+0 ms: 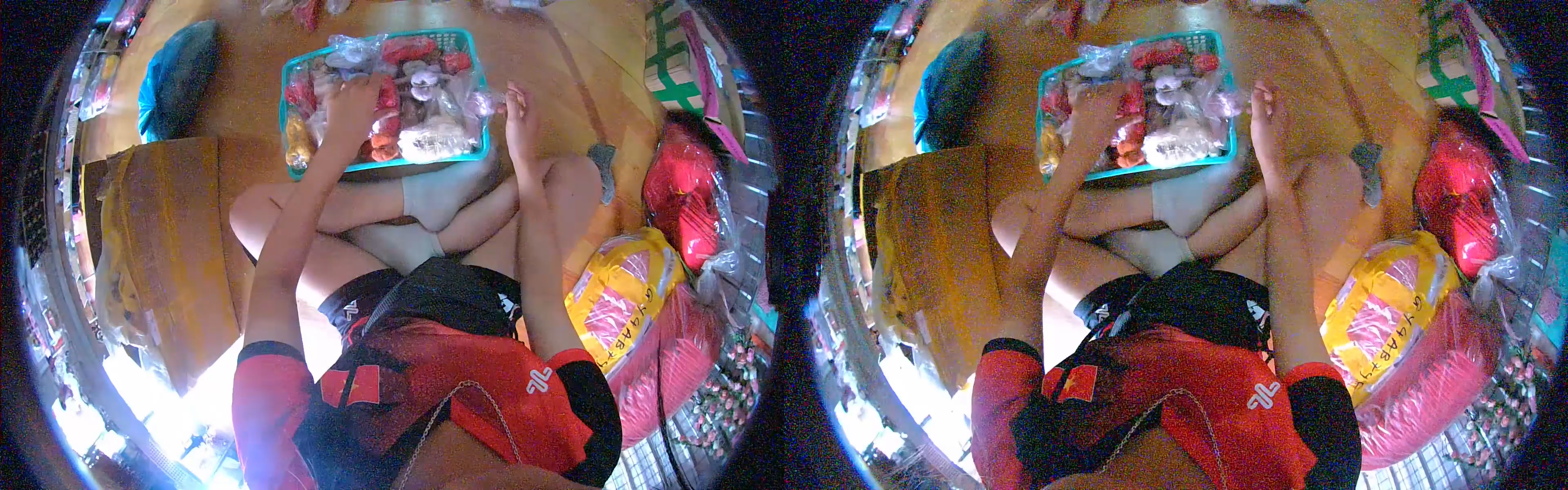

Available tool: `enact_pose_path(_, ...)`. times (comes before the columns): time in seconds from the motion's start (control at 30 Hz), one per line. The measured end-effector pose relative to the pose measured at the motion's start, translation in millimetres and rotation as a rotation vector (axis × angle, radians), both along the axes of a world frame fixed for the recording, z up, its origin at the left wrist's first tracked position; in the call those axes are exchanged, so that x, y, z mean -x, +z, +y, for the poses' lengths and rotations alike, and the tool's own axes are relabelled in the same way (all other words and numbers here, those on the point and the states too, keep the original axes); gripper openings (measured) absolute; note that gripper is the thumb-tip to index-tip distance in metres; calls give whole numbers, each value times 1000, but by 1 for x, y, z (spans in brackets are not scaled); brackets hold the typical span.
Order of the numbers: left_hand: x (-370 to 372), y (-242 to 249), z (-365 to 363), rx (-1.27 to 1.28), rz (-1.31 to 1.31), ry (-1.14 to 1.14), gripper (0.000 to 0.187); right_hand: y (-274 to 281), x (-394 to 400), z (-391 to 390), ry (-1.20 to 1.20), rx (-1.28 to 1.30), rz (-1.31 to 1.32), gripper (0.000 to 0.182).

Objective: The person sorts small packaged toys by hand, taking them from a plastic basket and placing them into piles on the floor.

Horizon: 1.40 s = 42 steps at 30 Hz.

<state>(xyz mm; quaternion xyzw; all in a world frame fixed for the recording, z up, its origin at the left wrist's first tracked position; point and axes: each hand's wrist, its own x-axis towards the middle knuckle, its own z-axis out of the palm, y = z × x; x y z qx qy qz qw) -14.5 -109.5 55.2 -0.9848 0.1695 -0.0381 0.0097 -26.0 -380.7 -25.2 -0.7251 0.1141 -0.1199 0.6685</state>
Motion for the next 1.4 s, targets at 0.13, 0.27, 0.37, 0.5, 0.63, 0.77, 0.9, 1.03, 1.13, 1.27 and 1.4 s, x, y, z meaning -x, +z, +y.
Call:
enact_pose_path(0.13,-4,-3,-10,-132,41,-7,63,15,4,4,26,46,-15,38)
enact_pose_path(0.27,-12,-24,-6,-136,-27,-53,63,17,7,4,55,93,-3,41)
enact_pose_path(0.37,-13,-28,8,-29,13,-83,66,19,11,7,90,116,-15,43)
enact_pose_path(0.5,-27,-20,26,83,233,-176,65,7,13,2,88,226,-59,41)
enact_pose_path(0.63,-23,-8,12,-69,312,-141,54,-2,16,1,57,283,-60,43)
enact_pose_path(0.77,-18,-36,7,-5,101,-57,31,12,16,-3,17,164,-40,44)
enact_pose_path(0.9,-17,-34,8,5,149,-57,31,15,0,-15,-74,-57,-24,40)
enact_pose_path(1.03,-12,-16,4,-50,190,-43,52,9,-41,-36,-84,-69,-118,36)
enact_pose_path(1.13,-3,-6,12,143,140,-32,69,29,-73,-39,-38,34,-55,38)
enact_pose_path(1.27,9,35,48,690,-13,-131,75,8,-157,-75,99,488,-148,41)
enact_pose_path(1.4,5,19,116,1234,-128,176,56,47,-184,-34,248,762,-154,42)
